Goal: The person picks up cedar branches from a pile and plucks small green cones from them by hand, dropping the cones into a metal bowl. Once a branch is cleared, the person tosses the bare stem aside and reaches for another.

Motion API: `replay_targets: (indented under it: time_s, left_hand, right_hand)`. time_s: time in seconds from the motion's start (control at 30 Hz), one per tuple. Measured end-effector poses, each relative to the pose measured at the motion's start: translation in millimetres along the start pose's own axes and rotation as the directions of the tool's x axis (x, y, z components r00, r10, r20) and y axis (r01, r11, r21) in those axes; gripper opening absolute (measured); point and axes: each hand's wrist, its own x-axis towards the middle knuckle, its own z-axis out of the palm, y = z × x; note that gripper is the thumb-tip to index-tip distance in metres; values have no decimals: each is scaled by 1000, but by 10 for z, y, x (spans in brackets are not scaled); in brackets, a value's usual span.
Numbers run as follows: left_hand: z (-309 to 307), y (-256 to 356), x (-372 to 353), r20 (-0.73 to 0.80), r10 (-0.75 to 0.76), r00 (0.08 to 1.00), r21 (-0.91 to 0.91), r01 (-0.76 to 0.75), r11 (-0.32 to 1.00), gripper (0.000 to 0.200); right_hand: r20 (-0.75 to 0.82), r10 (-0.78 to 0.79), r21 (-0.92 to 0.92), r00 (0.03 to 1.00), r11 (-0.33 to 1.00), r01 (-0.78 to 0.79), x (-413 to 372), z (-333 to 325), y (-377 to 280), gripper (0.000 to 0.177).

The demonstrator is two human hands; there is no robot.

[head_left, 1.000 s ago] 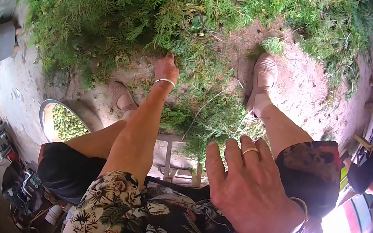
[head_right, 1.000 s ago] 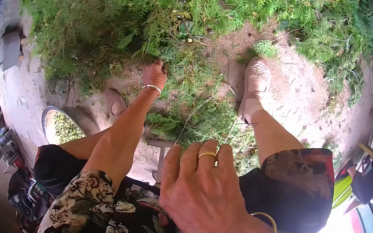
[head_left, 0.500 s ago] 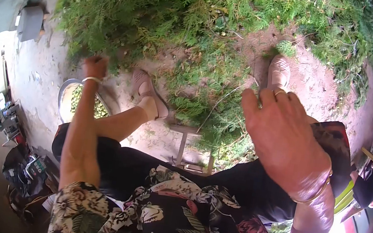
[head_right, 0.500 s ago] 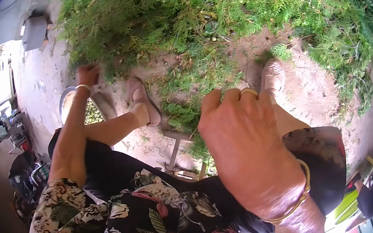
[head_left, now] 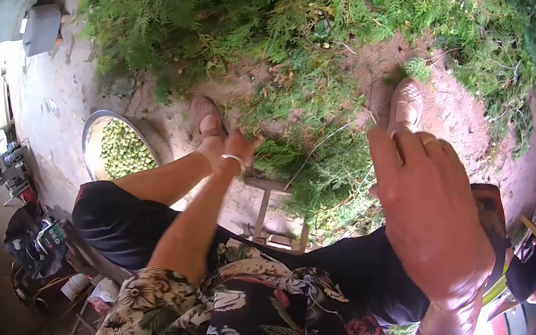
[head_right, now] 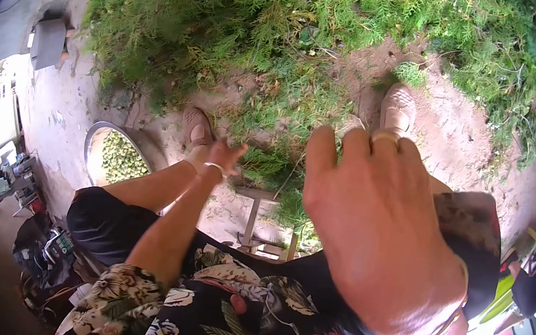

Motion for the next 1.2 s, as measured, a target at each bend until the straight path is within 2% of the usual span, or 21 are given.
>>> replay_targets:
  time_s: [0.03, 0.1, 0.17, 0.2, 0.23, 0.3, 0.33, 0.4, 0.47, 0.5, 0.57, 0.6, 0.7, 0.77, 0.83, 0.93, 1.0, 1.03, 1.1, 1.13, 1.2]
  left_hand:
    - [227, 297, 4, 303, -476, 826, -470, 564, 679, 70]
    - [720, 603, 20, 38, -534, 844, -361, 510, 781, 83]
    - [1698, 710, 50, -48, -306, 951, -99, 300, 949, 90]
    - [1752, 1028, -169, 101, -78, 992, 82, 70, 994, 90]
    - [1653, 1361, -412, 278, 129, 952, 221, -194, 956, 91]
    - [1438, 1769, -694, 624, 282, 729, -208, -192, 959, 85]
    - [1259, 1888, -669, 625, 284, 728, -209, -194, 958, 85]
    - [842, 1990, -423, 480, 344, 807, -12, -387, 922, 83]
    - [400, 1907, -16, 122, 265, 957, 152, -282, 947, 81]
    - [62, 1934, 168, 11, 179, 984, 151, -179, 972, 79]
    - [-66, 1717, 728, -194, 135, 972, 198, -96, 975, 86]
    - [-132, 1712, 896, -196, 139, 971, 199, -100, 975, 86]
    - [-149, 1812, 1024, -90, -6, 996, 39, 9, 999, 81]
    - [70, 2009, 664, -13, 0, 1000, 152, 2, 988, 79]
    - [674, 1932, 280, -47, 81, 996, 91, -77, 993, 80]
    - [1101, 1991, -421, 59, 102, 993, -47, -99, 994, 77]
    - [1180, 2003, -683, 327, 221, 919, 157, -283, 946, 74]
    - [1337, 1872, -693, 336, 218, 916, 151, -281, 948, 74]
    - [1624, 1392, -570, 186, 607, 773, 36, -623, 782, 73]
    - [1213, 1468, -573, 248, 580, 776, 30, -604, 796, 73]
    - [929, 1294, -409, 275, 534, 799, -74, -537, 841, 68]
  right_hand:
    - [8, 1, -3, 1000, 1000, -1, 2, 11, 0, 37]
    - [93, -6, 31, 996, 1000, 3, -1, 33, 2, 43]
    - [141, -6, 1, 990, 1000, 6, 6, 26, -3, 47]
    - [143, 4, 29, 990, 1000, -9, -2, 33, -2, 45]
    - [138, 16, 56, 990, 998, -24, -8, 34, 0, 44]
    - [132, 14, 60, 991, 998, -22, 2, 23, 23, 44]
    - [137, 4, 71, 991, 997, -14, -3, 34, 33, 44]
    - [112, -25, 59, 993, 998, 18, -44, 88, 34, 44]
    - [82, -52, 45, 995, 998, 49, -84, 114, 31, 44]
    - [82, -85, 76, 993, 994, 79, -100, 111, 24, 44]
    - [77, -115, 104, 990, 989, 107, -122, 116, 32, 45]
    - [62, -115, 121, 991, 987, 107, -127, 128, 37, 44]
    - [31, -107, 129, 994, 986, 102, -124, 149, 51, 43]
    - [9, -103, 129, 995, 986, 101, -120, 140, 53, 42]
    - [13, -124, 143, 992, 982, 121, -117, 142, 58, 42]
    - [-31, -123, 138, 992, 982, 126, -122, 238, 42, 41]
    - [-9, -142, 143, 990, 979, 142, -113, 269, 11, 40]
    - [-10, -164, 144, 986, 976, 163, -117, 273, -6, 40]
    - [56, -205, 145, 977, 970, 195, -125, 276, -36, 39]
    - [121, -240, 143, 963, 965, 222, -130, 276, -47, 39]
    - [81, -232, 143, 969, 965, 219, -152, 322, -91, 38]
